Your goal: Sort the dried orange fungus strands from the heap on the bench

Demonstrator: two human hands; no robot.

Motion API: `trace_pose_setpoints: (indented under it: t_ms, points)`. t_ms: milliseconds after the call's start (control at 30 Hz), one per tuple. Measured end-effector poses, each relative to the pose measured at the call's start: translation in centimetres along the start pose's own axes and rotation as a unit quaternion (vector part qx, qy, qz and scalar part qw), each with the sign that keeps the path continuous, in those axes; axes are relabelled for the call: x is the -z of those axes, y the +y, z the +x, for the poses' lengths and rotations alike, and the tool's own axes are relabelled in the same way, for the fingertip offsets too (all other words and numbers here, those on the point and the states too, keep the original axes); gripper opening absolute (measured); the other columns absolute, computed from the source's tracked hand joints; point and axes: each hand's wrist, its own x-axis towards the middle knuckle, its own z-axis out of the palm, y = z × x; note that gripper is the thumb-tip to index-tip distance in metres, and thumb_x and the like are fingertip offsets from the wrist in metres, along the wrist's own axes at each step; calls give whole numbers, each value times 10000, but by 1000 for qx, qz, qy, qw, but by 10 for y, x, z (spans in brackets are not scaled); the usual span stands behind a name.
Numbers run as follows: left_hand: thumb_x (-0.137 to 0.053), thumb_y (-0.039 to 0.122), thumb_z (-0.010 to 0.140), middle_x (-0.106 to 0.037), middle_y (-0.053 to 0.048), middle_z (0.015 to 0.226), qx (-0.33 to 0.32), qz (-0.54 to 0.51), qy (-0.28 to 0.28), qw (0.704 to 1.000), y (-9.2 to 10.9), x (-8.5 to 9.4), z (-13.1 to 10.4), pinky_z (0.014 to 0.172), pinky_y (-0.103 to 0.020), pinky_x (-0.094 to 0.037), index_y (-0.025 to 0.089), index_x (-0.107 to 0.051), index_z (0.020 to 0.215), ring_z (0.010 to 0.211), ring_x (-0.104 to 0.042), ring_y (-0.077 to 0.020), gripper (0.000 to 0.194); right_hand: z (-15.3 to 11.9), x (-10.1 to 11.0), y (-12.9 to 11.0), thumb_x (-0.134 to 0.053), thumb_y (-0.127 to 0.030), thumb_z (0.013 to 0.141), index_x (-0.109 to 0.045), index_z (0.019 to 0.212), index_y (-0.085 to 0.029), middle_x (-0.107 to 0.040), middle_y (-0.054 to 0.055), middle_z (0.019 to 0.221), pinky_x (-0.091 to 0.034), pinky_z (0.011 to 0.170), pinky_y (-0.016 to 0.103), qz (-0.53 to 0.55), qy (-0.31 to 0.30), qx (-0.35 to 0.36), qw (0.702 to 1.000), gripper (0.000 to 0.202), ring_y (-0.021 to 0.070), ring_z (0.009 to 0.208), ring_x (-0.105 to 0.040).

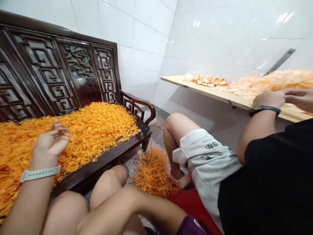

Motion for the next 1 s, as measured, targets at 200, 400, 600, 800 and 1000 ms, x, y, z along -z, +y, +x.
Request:
trace_pose_setpoints:
  t_ms: [200,400,600,800,1000]
  points:
    - [-482,-52,837,-668,-16,815,51,83,-91,991,-12,-3,-32,502,-194,-505,152,-565,905,547,-573,-78,231,22,17,-16,-601,-628,965,-606,1135,-242,-745,86,1148,-593,747,282,356,-39,-171,918,422,151,865,-700]
    - [-489,14,787,-440,46,611,66,126,-220,965,-3,-30,-59,406,-199,-305,172,-564,892,427,-355,-75,204,4,29,-19,-727,-218,883,-658,1146,-162,-710,34,948,-476,582,218,408,1,-256,876,277,87,614,-585]
    - [-496,81,700,-187,82,496,160,176,-322,916,-14,-67,-74,389,-203,-202,194,-455,691,393,-171,-79,121,8,52,-22,-728,-174,871,-631,1005,-174,-635,-5,810,-413,551,202,348,41,-222,910,165,73,595,-532]
    - [-554,188,631,-226,67,473,252,407,-438,761,-58,-75,-89,422,-226,-142,176,-529,623,415,-135,-65,29,17,69,-14,-778,-287,867,-592,1249,-247,-697,68,1230,-570,826,316,248,101,-126,955,426,175,984,-687]
    - [-545,209,745,-536,-36,663,70,715,-536,444,-98,-65,-102,586,-325,-368,202,-521,642,590,-426,-156,106,16,79,-4,-772,-391,903,-679,1226,-275,-718,71,1298,-550,1047,419,129,104,-52,985,356,228,1203,-671]
